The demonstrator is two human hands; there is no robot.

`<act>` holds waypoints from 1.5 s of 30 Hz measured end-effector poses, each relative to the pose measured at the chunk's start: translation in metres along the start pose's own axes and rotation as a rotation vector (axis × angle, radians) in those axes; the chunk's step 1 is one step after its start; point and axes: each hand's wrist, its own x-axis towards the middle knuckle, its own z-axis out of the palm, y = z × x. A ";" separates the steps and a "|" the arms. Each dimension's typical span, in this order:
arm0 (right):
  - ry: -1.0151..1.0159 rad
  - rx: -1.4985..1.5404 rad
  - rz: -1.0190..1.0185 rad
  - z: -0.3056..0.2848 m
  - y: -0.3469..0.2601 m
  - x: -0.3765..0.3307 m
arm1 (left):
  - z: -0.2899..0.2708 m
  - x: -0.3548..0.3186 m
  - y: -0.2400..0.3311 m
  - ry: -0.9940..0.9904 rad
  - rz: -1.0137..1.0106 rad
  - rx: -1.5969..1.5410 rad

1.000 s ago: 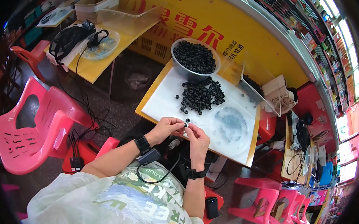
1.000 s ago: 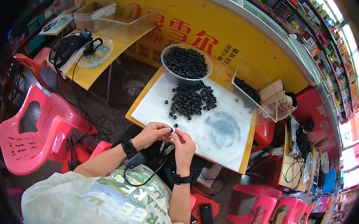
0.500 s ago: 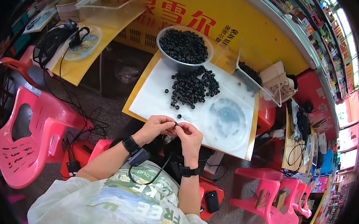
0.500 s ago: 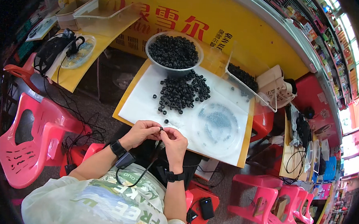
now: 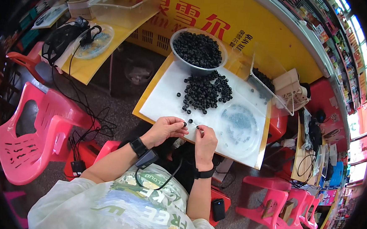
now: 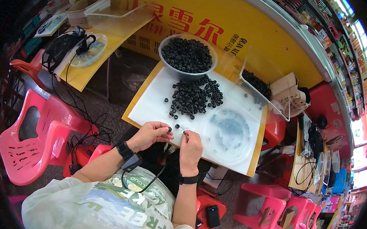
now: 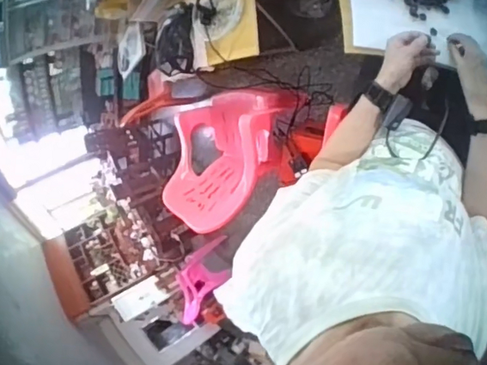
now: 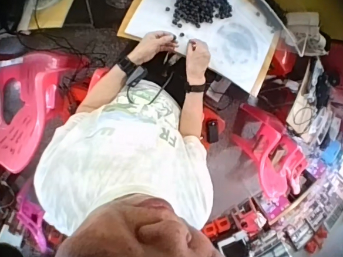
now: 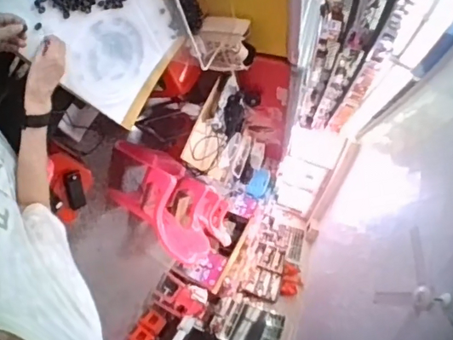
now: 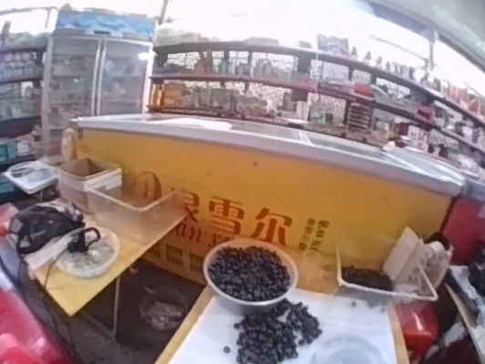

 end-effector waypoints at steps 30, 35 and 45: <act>0.004 0.802 0.387 -0.087 0.054 0.036 | 0.047 0.031 0.022 -0.218 -0.068 0.017; -0.003 1.225 0.493 -0.090 0.041 0.031 | 0.088 0.058 0.008 -0.249 0.161 0.359; -0.073 1.342 0.525 -0.093 0.047 0.017 | 0.118 0.053 0.008 -0.291 0.409 0.750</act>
